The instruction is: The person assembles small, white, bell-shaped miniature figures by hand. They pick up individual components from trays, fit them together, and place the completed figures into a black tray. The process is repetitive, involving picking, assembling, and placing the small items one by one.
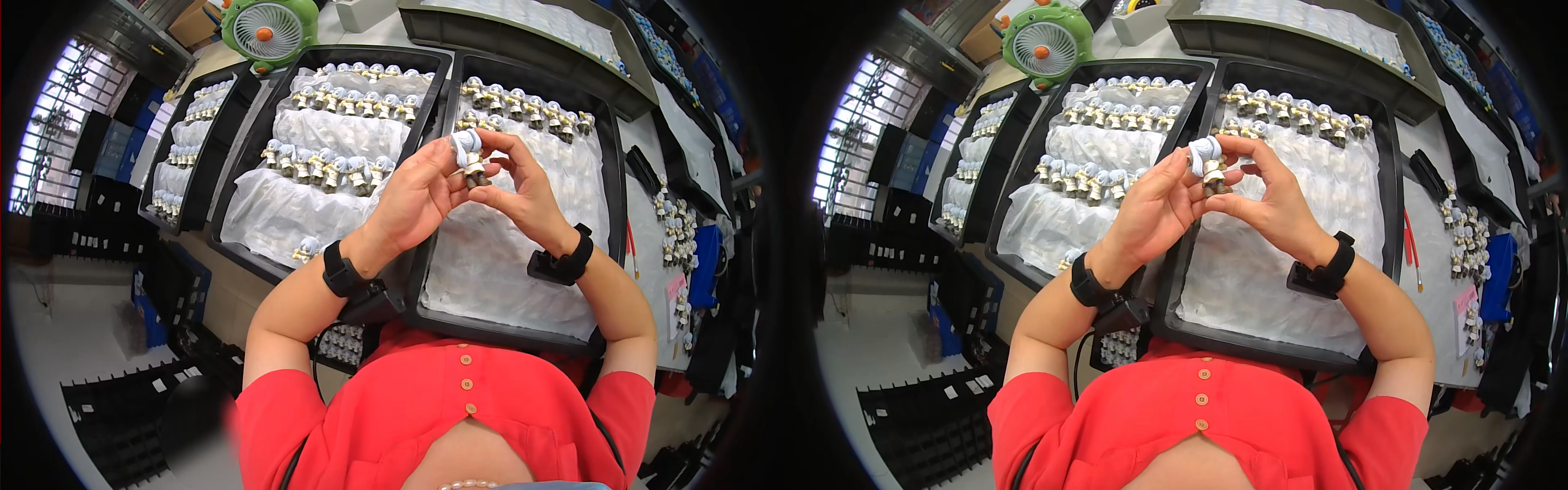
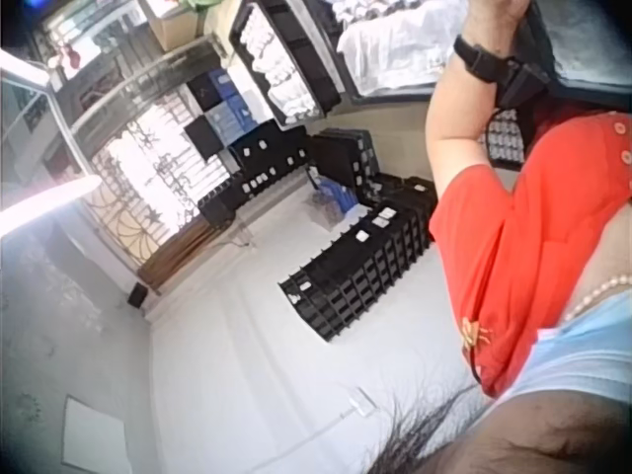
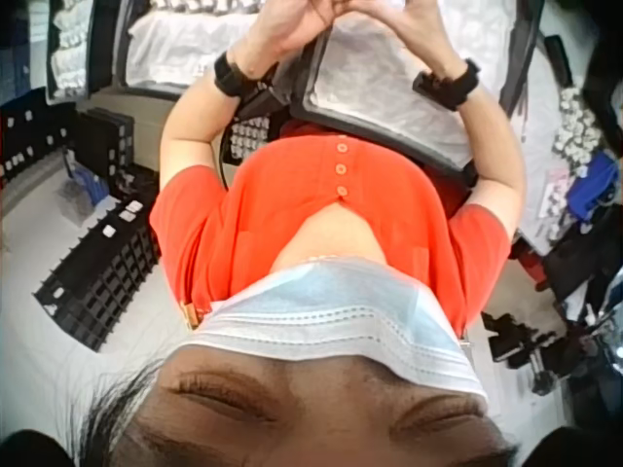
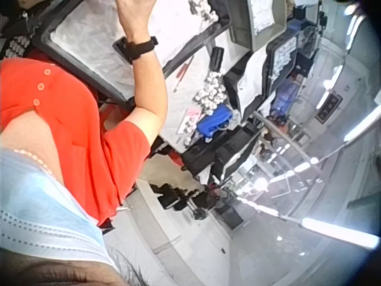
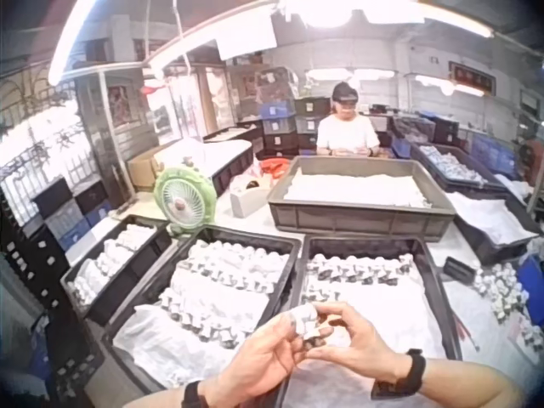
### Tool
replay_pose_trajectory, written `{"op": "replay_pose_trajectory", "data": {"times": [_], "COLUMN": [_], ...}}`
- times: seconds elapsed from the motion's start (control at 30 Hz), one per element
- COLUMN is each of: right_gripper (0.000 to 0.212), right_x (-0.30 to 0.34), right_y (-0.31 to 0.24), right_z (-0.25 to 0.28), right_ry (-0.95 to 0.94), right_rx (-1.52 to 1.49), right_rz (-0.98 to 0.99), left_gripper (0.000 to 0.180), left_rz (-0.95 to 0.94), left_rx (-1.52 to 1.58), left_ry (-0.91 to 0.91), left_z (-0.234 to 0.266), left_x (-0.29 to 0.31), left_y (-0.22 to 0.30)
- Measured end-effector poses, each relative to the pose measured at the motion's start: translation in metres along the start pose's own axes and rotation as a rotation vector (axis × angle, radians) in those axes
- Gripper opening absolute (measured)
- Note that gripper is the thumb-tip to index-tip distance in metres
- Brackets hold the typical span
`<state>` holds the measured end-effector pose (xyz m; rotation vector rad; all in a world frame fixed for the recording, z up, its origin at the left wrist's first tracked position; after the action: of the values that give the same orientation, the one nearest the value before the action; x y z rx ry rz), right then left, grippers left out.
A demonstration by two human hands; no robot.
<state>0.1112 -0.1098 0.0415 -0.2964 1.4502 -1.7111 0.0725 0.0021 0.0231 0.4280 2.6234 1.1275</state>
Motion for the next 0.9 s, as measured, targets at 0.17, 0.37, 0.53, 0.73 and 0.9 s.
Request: {"op": "replay_pose_trajectory", "data": {"times": [0.17,0.37,0.53,0.73,0.9], "right_gripper": [0.06,0.058,0.057,0.068,0.058], "right_x": [0.002,0.003,0.002,0.003,0.005], "right_y": [-0.007,-0.014,-0.015,-0.018,-0.018], "right_z": [0.0,0.002,0.004,-0.006,-0.004], "right_ry": [-0.003,0.031,0.021,-0.003,-0.016], "right_rx": [0.019,0.085,0.216,0.138,0.175], "right_rz": [-0.005,0.038,0.106,0.052,0.026], "left_gripper": [0.042,0.043,0.041,0.046,0.037], "left_rz": [-0.006,-0.009,-0.023,0.108,0.312], "left_rx": [-0.017,-0.053,-0.022,-0.284,-0.92], "left_ry": [-0.034,-0.051,-0.027,0.042,0.135], "left_z": [-0.003,-0.002,0.003,0.003,0.03], "left_x": [-0.001,-0.001,0.001,0.016,0.071], "left_y": [0.002,0.001,0.0,0.033,0.112]}}
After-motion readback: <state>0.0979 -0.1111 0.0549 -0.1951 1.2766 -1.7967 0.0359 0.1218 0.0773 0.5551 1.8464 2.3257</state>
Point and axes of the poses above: each hand's wrist, its own x-axis away from the middle knuckle, its own z-axis out of the back of the hand, y = z × x, the point moved 7 cm from there along -x, towards the middle knuckle, and after that the axes turned 11 degrees about -y, right-handed, at the moved point
